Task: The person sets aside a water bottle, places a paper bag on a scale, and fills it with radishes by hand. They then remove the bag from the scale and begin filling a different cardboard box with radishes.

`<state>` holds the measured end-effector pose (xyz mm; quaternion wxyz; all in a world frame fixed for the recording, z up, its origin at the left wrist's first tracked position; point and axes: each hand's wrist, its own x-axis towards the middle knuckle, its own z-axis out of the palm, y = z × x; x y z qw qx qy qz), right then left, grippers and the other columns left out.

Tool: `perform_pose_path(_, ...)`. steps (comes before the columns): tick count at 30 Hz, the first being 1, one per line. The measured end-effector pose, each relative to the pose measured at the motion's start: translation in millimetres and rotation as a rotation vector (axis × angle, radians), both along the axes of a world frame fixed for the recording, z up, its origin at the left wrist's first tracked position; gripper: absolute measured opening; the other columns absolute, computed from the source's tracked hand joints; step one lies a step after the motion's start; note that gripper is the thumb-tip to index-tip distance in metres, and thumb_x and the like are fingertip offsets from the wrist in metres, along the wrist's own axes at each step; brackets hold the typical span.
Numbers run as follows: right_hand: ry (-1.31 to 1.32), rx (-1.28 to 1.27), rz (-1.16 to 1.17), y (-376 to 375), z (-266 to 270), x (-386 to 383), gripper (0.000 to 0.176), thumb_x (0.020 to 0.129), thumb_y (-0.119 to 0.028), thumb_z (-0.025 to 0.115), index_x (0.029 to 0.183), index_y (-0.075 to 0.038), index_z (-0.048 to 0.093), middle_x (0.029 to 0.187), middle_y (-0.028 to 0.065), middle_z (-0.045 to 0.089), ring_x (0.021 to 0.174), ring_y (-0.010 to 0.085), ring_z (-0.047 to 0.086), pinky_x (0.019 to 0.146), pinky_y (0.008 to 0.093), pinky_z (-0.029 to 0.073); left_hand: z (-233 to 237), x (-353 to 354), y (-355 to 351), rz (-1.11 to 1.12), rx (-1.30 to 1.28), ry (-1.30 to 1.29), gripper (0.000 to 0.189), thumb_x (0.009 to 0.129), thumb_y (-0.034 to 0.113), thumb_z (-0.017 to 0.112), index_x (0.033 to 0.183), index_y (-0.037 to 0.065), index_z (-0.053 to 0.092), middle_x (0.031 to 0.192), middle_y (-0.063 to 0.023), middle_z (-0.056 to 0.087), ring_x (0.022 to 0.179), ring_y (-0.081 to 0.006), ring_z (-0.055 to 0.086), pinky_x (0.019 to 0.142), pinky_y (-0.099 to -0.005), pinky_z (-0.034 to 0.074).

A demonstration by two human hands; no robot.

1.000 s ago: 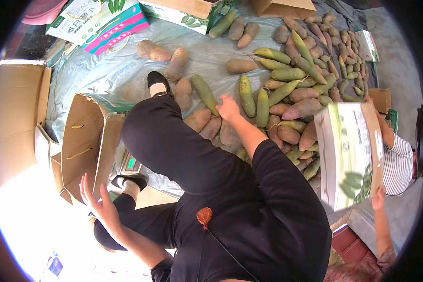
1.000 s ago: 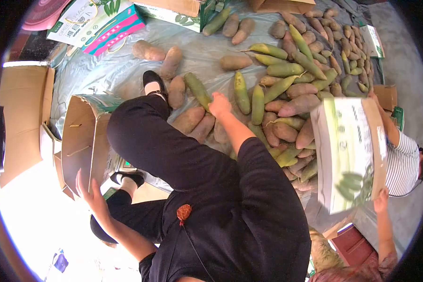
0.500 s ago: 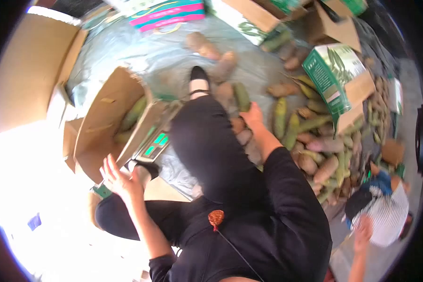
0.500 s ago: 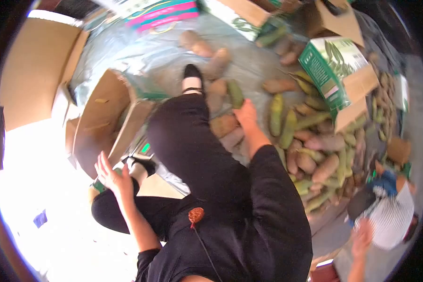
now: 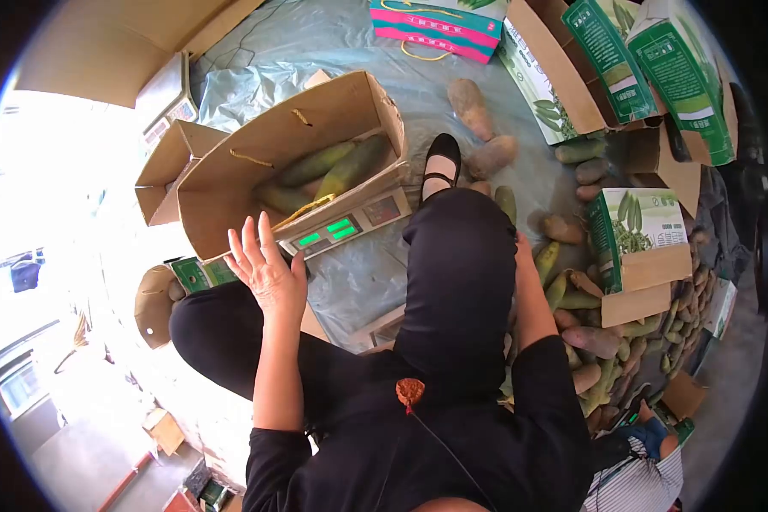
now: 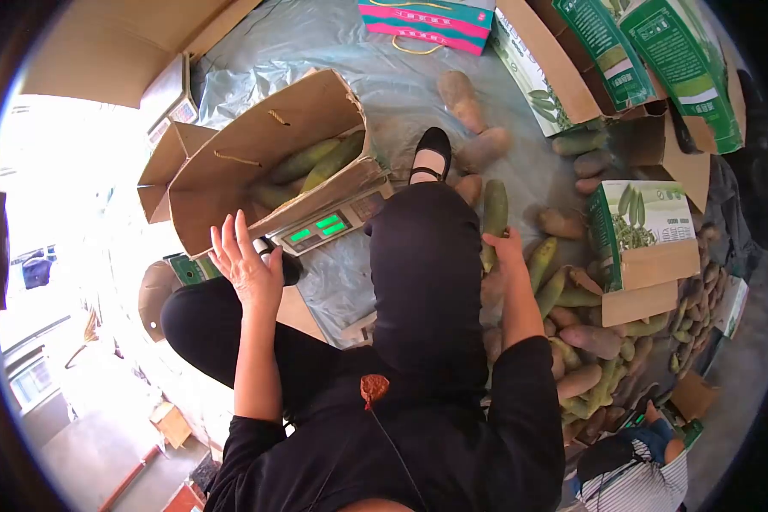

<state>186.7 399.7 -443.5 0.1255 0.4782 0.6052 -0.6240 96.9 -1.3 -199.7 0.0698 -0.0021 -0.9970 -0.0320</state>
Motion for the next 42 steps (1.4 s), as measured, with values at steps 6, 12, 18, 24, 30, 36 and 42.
perform_pose_path(6,0.338,0.274,0.227,12,83,-34,0.064,0.067,-0.005,0.074,0.123,0.003,0.044,0.111,0.013,0.056,0.096,0.0203,0.056,0.082,0.0321,0.046,0,0,2,0.015,0.018,0.004,0.087,0.065,0.014,0.076,0.139,0.011,0.03,0.14,-0.0114,0.028,0.134,-0.0371,0.017,0.106,-0.0579,0.015)
perform_pose_path(12,0.808,0.406,0.423,-26,218,-110,0.064,0.065,-0.007,0.074,0.123,0.0,0.047,0.113,0.0134,0.055,0.101,0.0224,0.056,0.086,0.0329,0.046,-1,3,-1,0.008,-0.013,0.038,0.09,0.064,0.017,0.078,0.14,0.013,0.029,0.14,-0.0107,0.031,0.133,-0.0371,0.021,0.106,-0.0564,0.016)
perform_pose_path(18,1.161,0.821,0.699,-114,314,-174,0.055,0.057,-0.018,0.076,0.107,-0.003,0.057,0.1,0.0182,0.059,0.095,0.0367,0.055,0.082,0.0416,0.044,-8,3,-2,-0.035,-0.037,0.101,0.09,0.064,0.014,0.077,0.14,0.015,0.029,0.139,-0.009,0.032,0.133,-0.0365,0.021,0.104,-0.0578,0.018)
perform_pose_path(24,1.09,0.879,0.802,-184,321,-189,0.056,0.064,-0.02,0.077,0.115,-0.012,0.055,0.107,0.0102,0.057,0.101,0.0318,0.054,0.084,0.0424,0.045,-7,6,2,-0.024,-0.06,0.062,0.088,0.069,0.013,0.073,0.142,0.014,0.024,0.141,-0.0101,0.03,0.133,-0.0382,0.02,0.106,-0.0593,0.016)
perform_pose_path(30,1.051,0.558,0.356,-112,245,-147,0.039,0.071,-0.014,0.071,0.107,-0.004,0.059,0.106,0.0136,0.059,0.099,0.0277,0.058,0.083,0.0376,0.047,-12,8,-1,-0.089,-0.067,0.125,0.086,0.07,0.014,0.072,0.142,0.015,0.024,0.14,-0.0117,0.032,0.13,-0.039,0.025,0.105,-0.0565,0.019)
perform_pose_path(36,0.31,0.845,0.298,15,84,-7,0.036,0.072,-0.015,0.068,0.106,-0.008,0.061,0.105,0.011,0.062,0.095,0.0257,0.06,0.08,0.035,0.049,-13,6,-3,-0.122,-0.047,0.143,0.084,0.07,0.013,0.073,0.141,0.013,0.026,0.136,-0.0125,0.035,0.129,-0.0391,0.025,0.105,-0.0501,0.026)
perform_pose_path(42,-0.436,0.779,0.107,85,24,150,0.045,0.071,-0.025,0.071,0.106,0.0,0.059,0.103,0.0173,0.063,0.096,0.031,0.061,0.083,0.0384,0.047,-20,6,-7,-0.149,-0.038,0.168,0.081,0.073,0.021,0.069,0.142,0.014,0.026,0.134,-0.0176,0.037,0.127,-0.0412,0.027,0.105,-0.0522,0.023)
